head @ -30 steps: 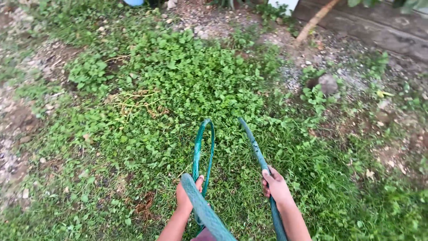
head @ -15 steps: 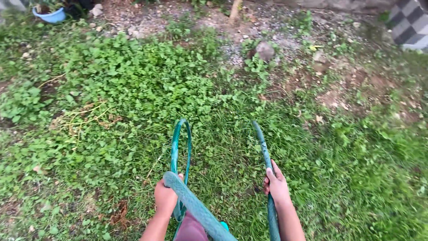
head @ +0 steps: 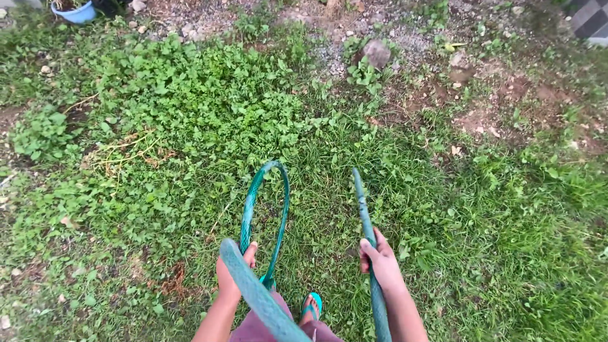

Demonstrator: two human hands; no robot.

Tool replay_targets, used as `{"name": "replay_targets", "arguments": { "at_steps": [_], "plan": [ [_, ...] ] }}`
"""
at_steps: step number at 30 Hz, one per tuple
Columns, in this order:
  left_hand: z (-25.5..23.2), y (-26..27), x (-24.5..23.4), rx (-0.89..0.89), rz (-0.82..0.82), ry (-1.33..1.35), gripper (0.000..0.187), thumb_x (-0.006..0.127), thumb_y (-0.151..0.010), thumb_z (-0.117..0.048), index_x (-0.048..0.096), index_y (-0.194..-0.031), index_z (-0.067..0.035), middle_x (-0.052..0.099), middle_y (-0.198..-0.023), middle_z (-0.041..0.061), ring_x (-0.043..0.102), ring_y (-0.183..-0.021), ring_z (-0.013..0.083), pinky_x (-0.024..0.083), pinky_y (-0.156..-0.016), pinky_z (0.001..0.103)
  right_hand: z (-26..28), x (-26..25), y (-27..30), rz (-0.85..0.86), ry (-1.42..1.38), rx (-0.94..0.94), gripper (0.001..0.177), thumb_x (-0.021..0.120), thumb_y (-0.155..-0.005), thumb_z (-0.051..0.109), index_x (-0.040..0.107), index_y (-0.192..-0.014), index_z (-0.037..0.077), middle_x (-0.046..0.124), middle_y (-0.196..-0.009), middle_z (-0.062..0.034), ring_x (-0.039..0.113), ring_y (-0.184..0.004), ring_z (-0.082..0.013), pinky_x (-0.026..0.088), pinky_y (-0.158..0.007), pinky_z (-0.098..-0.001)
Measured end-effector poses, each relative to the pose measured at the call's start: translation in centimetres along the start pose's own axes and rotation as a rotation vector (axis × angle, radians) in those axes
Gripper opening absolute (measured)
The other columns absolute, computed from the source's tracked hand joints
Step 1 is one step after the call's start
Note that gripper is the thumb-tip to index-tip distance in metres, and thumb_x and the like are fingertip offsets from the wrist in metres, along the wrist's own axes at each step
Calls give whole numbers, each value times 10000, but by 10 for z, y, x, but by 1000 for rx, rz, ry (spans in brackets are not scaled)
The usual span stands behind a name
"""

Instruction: The recorder is watering various plants in a garden area using a green garden hose.

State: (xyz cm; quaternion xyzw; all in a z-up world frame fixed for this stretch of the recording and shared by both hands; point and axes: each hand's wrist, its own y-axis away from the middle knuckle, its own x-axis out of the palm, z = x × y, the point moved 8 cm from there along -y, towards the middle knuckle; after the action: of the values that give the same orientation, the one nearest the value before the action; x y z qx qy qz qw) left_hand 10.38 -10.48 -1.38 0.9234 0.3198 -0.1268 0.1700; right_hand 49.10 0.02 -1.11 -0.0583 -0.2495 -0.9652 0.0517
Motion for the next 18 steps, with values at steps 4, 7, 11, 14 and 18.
{"name": "replay_targets", "arguments": {
  "at_steps": [4,7,11,14,18],
  "plan": [
    [-1,-9,5,29,37,-38,364,791,-890,-279,559,-702,-71,573,-564,9,516,-480,120,413,-485,321,2,33,12,77,-32,110,280,561,-992,211,543,-1241,85,609,-727,-22,574,-520,-117,453,-469,-256],
    [-3,-14,19,-40,147,-48,352,780,-908,-305,614,-702,-73,581,-586,8,518,-502,125,415,-507,326,-11,53,-4,122,-21,162,254,558,-989,248,557,-1195,100,621,-738,-29,595,-535,-123,475,-480,-267],
    [-29,-19,35,-181,316,92,283,788,-870,-300,639,-798,-70,647,-659,23,612,-585,157,501,-558,361,0,109,-19,185,-40,120,258,594,-1032,275,571,-1126,36,661,-796,-61,641,-601,-121,508,-525,-263],
    [-36,-24,41,-147,398,91,230,774,-866,-269,693,-908,-57,714,-772,22,682,-702,155,551,-650,352,24,178,-6,193,-214,155,227,629,-993,230,558,-1096,41,740,-921,-59,714,-711,-107,585,-621,-261],
    [-62,-22,39,-15,526,175,259,742,-852,-186,731,-1078,-61,773,-960,31,727,-875,160,587,-800,336,8,238,-27,261,-366,131,280,716,-936,215,497,-1085,124,682,-891,-35,614,-657,-131,512,-560,-289]
  ]
}}
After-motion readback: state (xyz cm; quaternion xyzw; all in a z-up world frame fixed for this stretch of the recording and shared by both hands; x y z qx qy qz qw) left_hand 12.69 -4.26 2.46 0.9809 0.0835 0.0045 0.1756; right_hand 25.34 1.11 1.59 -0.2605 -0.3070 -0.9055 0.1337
